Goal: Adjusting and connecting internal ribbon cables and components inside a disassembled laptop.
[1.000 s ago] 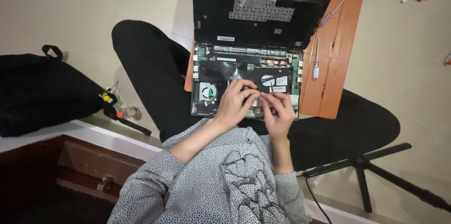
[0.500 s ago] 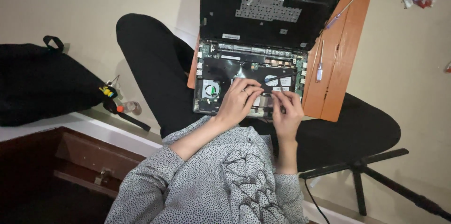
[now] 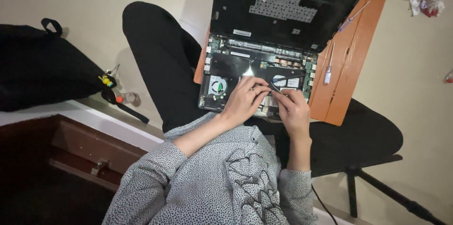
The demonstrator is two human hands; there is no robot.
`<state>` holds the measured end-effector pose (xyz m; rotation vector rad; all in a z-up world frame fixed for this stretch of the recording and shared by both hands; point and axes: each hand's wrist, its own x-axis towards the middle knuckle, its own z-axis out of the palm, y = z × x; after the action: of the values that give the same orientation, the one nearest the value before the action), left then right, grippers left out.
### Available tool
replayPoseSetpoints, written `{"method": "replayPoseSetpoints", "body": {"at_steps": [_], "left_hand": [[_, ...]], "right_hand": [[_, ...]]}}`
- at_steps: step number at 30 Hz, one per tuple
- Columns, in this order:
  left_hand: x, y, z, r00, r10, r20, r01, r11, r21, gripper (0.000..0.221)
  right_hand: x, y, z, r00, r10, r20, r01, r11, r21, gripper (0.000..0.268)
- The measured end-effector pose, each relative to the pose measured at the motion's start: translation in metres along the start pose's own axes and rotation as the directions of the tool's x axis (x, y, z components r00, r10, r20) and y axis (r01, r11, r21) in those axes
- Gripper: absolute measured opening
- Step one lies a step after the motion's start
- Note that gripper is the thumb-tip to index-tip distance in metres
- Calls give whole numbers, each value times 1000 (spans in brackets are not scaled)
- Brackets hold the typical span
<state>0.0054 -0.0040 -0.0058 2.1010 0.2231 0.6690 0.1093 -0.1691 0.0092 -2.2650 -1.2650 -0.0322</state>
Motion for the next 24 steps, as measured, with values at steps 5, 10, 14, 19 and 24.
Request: {"method": "replayPoseSetpoints", "body": {"at_steps": [5, 10, 14, 19, 24], "left_hand": [[4, 9, -10, 1000, -10, -3, 10, 1000, -2, 9], [4, 6, -9, 1000, -16, 14, 16, 1000, -5, 9], [5, 9, -13, 999, -32, 22, 33, 999, -20, 10], [5, 9, -13, 999, -32, 34, 33, 999, -12, 11], [2, 3, -8, 999, -33, 39, 33, 999, -4, 11]], "right_hand": [[3, 6, -2, 999, -39, 21, 39, 999, 19, 16], [5, 8, -2, 998, -59, 32, 58, 998, 22, 16], [6, 10, -2, 997, -73, 33, 72, 997, 28, 20], [8, 8, -2, 999, -40, 18, 38, 994, 104, 20], [4, 21, 5, 1000, -13, -22, 16, 986, 166, 19]]}}
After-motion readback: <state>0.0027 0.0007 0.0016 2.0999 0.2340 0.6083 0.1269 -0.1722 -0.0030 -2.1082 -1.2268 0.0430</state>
